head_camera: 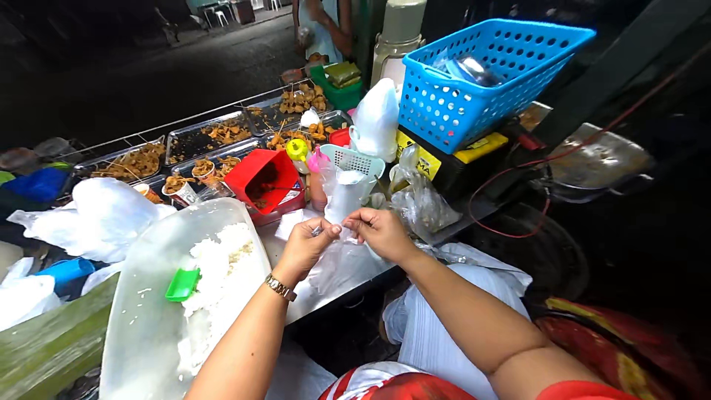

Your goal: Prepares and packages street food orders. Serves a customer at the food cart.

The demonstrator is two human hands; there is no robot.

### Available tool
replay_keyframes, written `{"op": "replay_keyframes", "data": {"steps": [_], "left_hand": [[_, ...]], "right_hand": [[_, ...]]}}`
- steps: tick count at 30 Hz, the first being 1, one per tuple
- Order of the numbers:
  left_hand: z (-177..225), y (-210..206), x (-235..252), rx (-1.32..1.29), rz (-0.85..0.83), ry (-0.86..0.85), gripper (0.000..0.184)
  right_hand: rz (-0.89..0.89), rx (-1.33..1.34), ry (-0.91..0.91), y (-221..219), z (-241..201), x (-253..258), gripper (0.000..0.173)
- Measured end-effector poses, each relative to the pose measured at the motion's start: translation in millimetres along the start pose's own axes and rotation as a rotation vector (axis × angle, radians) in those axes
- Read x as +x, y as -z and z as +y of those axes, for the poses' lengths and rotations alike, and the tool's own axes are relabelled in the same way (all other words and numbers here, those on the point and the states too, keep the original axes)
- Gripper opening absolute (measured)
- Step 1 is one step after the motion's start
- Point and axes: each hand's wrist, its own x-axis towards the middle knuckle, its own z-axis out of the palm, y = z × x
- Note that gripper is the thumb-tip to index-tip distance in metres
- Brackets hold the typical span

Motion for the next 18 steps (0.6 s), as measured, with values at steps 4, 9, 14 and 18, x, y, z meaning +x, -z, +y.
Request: {"op": "replay_keyframes", "data": {"steps": [4,9,14,18], "left_hand": [[-1.7,10.6,-1.7,0.042,-0.324,-0.057,0.015],[4.2,10.6,0.1,-0.277,-0.18,0.004,0.015],[28.1,9.7,15.6,-0.232,-0.061,-0.007,0.017],[44.2,11.9,39.7,0.457,-0.019,-0.17,0.02]], "right_hand": [[0.164,0.546,-0.194,9.8,16.4,5.9,0.018],[-0.052,0.892,-0.288,33.4,22.2,8.6,0.027],[-0.179,0.292,0.12,67.5,13.5,31.6,0.023],[-0.132,-0.165,0.081,76.2,-18.7,54.4,0.037]]}}
